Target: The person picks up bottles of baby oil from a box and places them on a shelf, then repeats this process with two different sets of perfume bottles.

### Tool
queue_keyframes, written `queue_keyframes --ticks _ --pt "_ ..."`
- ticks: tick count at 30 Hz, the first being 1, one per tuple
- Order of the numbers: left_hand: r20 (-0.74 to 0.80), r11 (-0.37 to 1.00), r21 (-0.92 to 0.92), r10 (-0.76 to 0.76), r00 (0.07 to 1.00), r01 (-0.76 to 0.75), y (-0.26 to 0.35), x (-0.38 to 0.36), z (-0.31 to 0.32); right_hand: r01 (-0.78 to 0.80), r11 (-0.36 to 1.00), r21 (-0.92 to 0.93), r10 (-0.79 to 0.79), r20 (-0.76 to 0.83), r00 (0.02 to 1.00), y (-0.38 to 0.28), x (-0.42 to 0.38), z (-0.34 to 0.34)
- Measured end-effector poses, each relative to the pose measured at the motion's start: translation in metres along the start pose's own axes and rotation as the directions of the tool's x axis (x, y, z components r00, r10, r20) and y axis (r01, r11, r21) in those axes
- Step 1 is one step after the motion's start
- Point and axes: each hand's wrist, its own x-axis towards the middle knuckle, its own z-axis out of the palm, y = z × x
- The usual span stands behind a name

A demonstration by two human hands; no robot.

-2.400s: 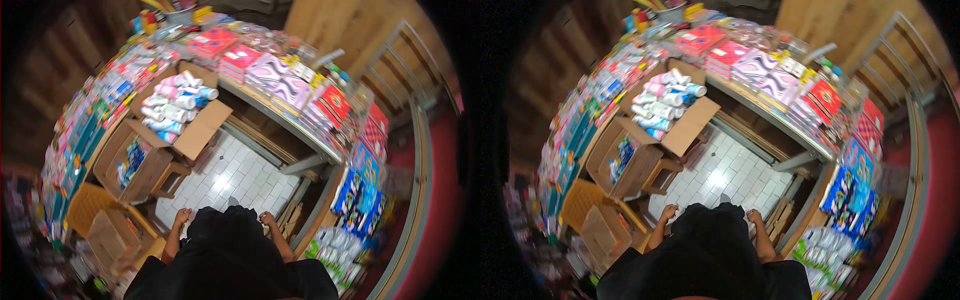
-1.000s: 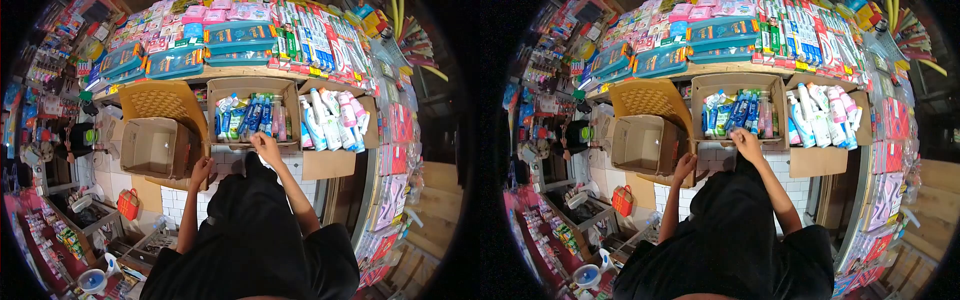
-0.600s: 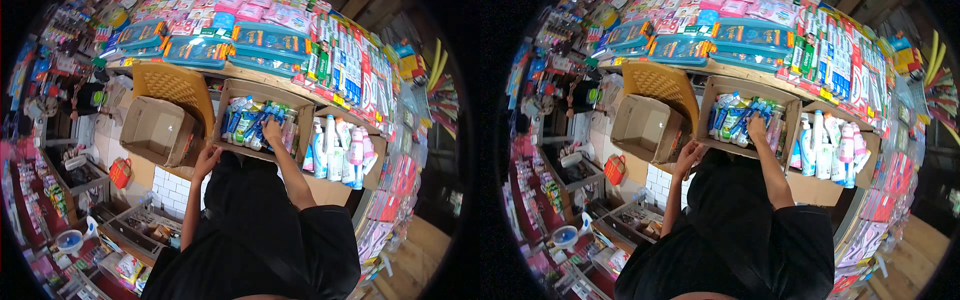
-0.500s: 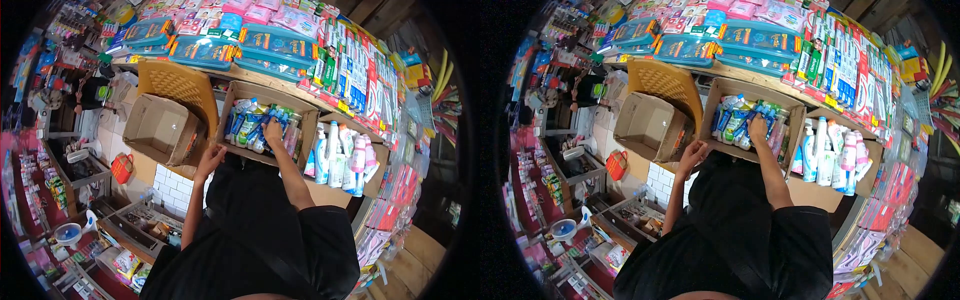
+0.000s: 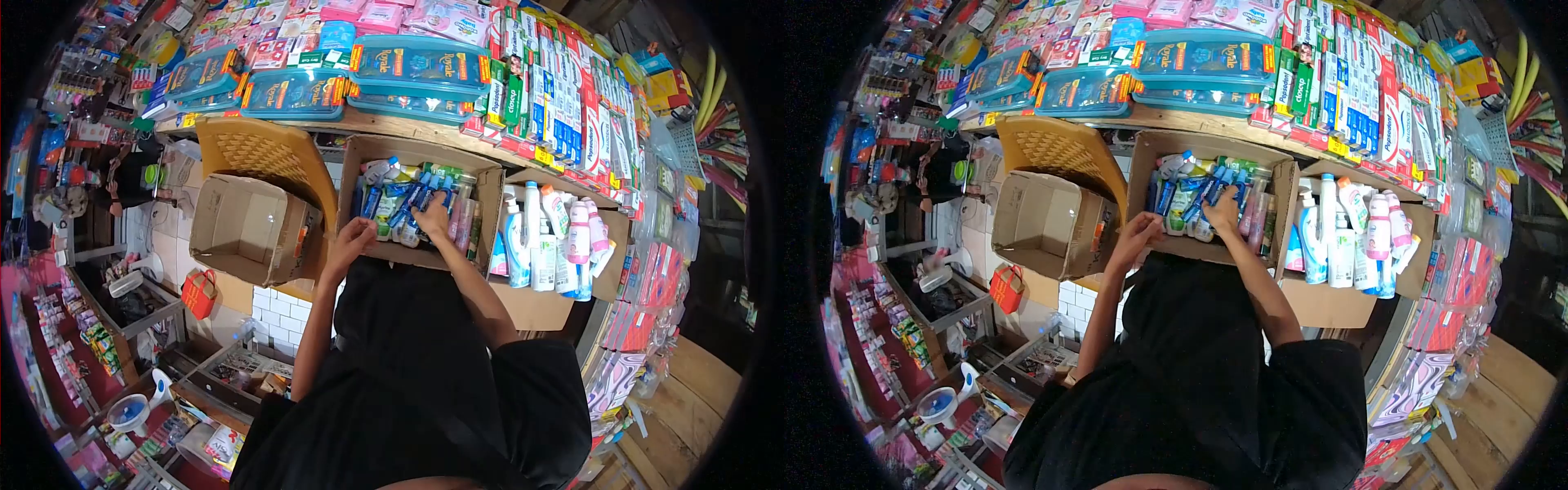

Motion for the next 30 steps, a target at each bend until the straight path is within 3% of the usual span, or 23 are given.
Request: queue_keyframes --ticks 1,2,5,7,9,13,14,17,19,20,23,27,30 --pt "-0.009 0.999 -0.039 -0.017 1.000 0.016 0.003 0.005 0.008 0.040 0.998 0.047 -0.040 -0.014 0.999 0.003 -0.004 0.001" --pt "-0.016 0.996 -0.078 -0.035 0.999 0.033 0.005 0.010 0.016 -0.050 0.988 0.145 0.036 0.094 0.995 0.006 -0.006 0.001" --pt "-0.055 0.991 -0.075 -0.111 0.992 0.106 -0.008 0.032 0.024 -0.128 0.900 0.417 -0.001 0.296 0.955 -0.026 -0.038 -0.027" --pt "-0.016 0.953 -0.221 -0.216 0.976 0.208 -0.014 0.046 0.028 -0.154 0.828 0.540 -0.077 0.381 0.921 -0.041 -0.053 -0.037" --pt "0.026 0.917 -0.321 -0.239 0.971 0.235 -0.018 0.053 0.033 -0.064 0.873 0.484 -0.156 0.400 0.903 -0.052 -0.064 -0.046" --pt "0.008 0.916 -0.379 -0.138 0.990 0.131 -0.039 0.066 0.027 0.373 0.824 0.426 -0.491 0.208 0.846 -0.044 -0.060 -0.040" --pt "-0.015 0.921 -0.375 -0.116 0.993 0.102 -0.050 0.070 0.022 0.293 0.837 0.461 -0.451 0.279 0.848 -0.039 -0.054 -0.041" --pt "0.134 0.894 -0.409 -0.140 0.981 0.183 0.002 0.041 0.028 0.076 0.898 0.434 -0.207 0.261 0.943 -0.014 -0.029 -0.033" --pt "0.141 0.870 -0.450 -0.155 0.978 0.203 0.008 0.032 0.025 0.190 0.982 -0.019 -0.189 0.049 0.981 0.003 -0.011 -0.028" --pt "0.145 0.857 -0.469 -0.161 0.976 0.211 0.011 0.029 0.023 0.131 0.963 -0.237 -0.133 0.008 0.991 0.006 -0.006 -0.029" --pt "0.158 0.856 -0.475 -0.146 0.977 0.205 0.009 0.024 0.019 0.115 0.880 -0.460 -0.202 -0.146 0.968 0.023 0.007 -0.017" --pt "0.146 0.858 -0.473 -0.148 0.978 0.201 0.010 0.015 0.017 0.045 0.776 -0.629 -0.073 -0.018 0.997 0.032 0.031 0.001" --pt "0.141 0.872 -0.453 -0.136 0.981 0.186 0.010 0.010 0.015 -0.082 0.800 -0.594 0.071 -0.042 0.997 0.024 0.034 0.003"
